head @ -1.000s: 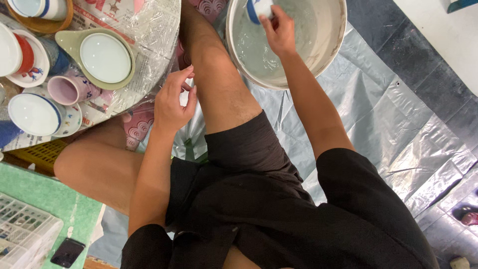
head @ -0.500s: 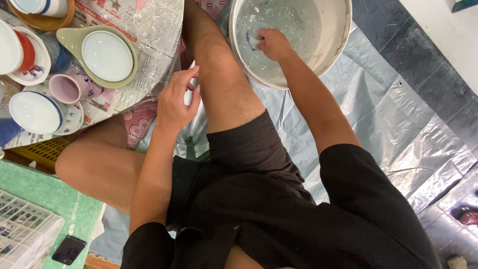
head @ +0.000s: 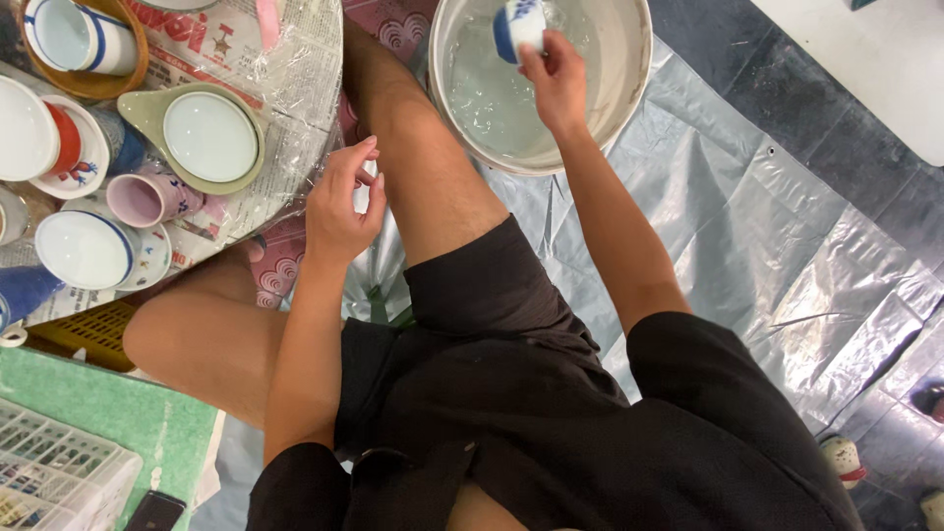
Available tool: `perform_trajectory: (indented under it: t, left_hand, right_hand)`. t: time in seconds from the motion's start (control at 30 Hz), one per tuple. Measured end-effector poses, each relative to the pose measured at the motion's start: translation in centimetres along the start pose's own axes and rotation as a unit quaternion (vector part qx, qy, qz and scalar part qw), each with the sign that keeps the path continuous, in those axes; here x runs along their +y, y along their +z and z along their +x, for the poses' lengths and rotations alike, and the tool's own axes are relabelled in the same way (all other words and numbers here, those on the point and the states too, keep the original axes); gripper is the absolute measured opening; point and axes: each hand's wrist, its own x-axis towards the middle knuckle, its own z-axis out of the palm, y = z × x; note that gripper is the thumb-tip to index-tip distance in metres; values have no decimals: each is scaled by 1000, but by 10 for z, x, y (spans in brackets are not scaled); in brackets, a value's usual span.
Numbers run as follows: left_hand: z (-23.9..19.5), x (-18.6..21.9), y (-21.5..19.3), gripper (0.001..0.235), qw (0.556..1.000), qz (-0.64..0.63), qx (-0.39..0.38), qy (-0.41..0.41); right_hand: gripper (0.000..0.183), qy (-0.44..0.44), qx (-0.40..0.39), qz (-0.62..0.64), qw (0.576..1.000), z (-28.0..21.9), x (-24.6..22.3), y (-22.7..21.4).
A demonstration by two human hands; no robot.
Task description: The person sits cross-legged on a tarp-covered floor and washes various ceramic dishes, including bowls, plates, and cups, in a white bucket of water. They rinse each item by hand and place the cleaned dishes onto a nearby table covered with plastic wrap. The person finishes by drying their hands with a red cloth.
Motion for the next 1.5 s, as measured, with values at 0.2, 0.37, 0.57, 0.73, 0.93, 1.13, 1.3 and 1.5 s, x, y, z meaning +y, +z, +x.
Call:
perform_trajectory:
  t: [0.2,0.37,0.57,0.73,0.93,1.13,1.3,1.5]
  left_hand:
    - [-3,2,-1,52,1000,-1,3,7]
    - [-10,3,-7,52,1000,6,16,-6]
    - [-11,2,-12,52,1000,3,29,-6]
    - [-7,4,-15,52,999,-17,36,-4]
    - [1,11,-18,52,999,-11,30,3]
    - [7,14,-21,50,998,-22,49,20]
    - [2,15,-26,52,997,12,52,47]
    - [2,7,-33,33,993,34,69,90]
  right_hand:
    - [25,142,50,488,860,-19,-12,-21]
    - [28,197,78,591,779,-16,-9,-43]
    - [26,247,97,430,863,-20,-7,-30]
    - [23,161,41,226,960,-29,-28,-29]
    - [24,224,18,273,936,-34,-38,-35]
    - [23,283,88,292,909,-32,-34,-36]
    - [26,151,61,50,985,-35,-38,-30]
    - [22,-44,-46,-26,998,-12,-115,31]
